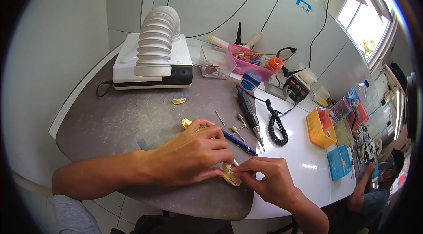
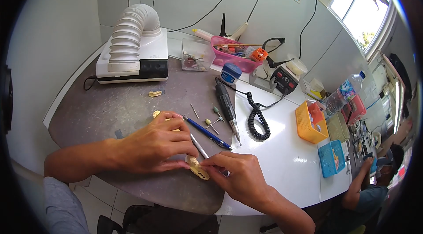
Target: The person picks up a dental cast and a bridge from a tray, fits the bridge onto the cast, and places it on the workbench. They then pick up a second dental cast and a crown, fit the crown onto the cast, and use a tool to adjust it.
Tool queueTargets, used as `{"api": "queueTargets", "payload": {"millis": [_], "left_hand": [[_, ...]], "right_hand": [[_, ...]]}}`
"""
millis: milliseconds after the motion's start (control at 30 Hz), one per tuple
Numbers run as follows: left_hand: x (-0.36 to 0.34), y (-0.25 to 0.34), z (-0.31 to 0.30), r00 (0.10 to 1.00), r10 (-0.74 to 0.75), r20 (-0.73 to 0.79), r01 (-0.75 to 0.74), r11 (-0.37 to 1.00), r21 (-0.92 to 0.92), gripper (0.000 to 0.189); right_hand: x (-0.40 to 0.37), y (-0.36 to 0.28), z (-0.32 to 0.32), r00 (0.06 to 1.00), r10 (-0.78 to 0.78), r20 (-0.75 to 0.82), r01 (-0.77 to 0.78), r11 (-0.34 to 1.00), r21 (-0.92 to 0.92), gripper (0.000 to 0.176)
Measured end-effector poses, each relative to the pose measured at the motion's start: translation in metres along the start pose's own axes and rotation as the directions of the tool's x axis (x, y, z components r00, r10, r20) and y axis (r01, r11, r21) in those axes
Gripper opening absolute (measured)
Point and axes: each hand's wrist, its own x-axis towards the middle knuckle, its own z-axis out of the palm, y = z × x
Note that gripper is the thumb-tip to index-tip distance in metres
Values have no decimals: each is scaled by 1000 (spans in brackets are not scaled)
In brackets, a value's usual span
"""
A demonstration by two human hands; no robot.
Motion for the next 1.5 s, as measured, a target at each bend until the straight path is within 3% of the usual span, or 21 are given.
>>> {"api": "queueTargets", "payload": {"millis": [300, 400, 700, 800, 1000, 1500], "left_hand": [[2, 1, 4, 997, 54, -53, -51, 997, 63, 28], [3, 3, 4, 999, 29, -39, -27, 999, 43, 29], [1, 5, -2, 1000, -6, -18, 7, 1000, 10, 29], [2, 5, -9, 998, -18, -59, 18, 1000, 6, 28], [5, 5, -13, 988, -29, -152, 27, 1000, -13, 28], [9, 14, -4, 978, -109, -180, 80, 983, -164, 31]], "right_hand": [[1, 5, -1, 999, 16, 32, -18, 997, 70, 11], [0, 6, 1, 992, -124, -21, 122, 989, -77, 13], [-1, 14, 0, 988, -154, -16, 155, 984, 86, 19], [-3, 8, -4, 996, -41, -85, 47, 996, 73, 25], [-6, 16, -2, 996, 16, -92, 18, 932, 362, 35], [-13, 13, 4, 925, -176, -338, 235, 961, 143, 36]]}}
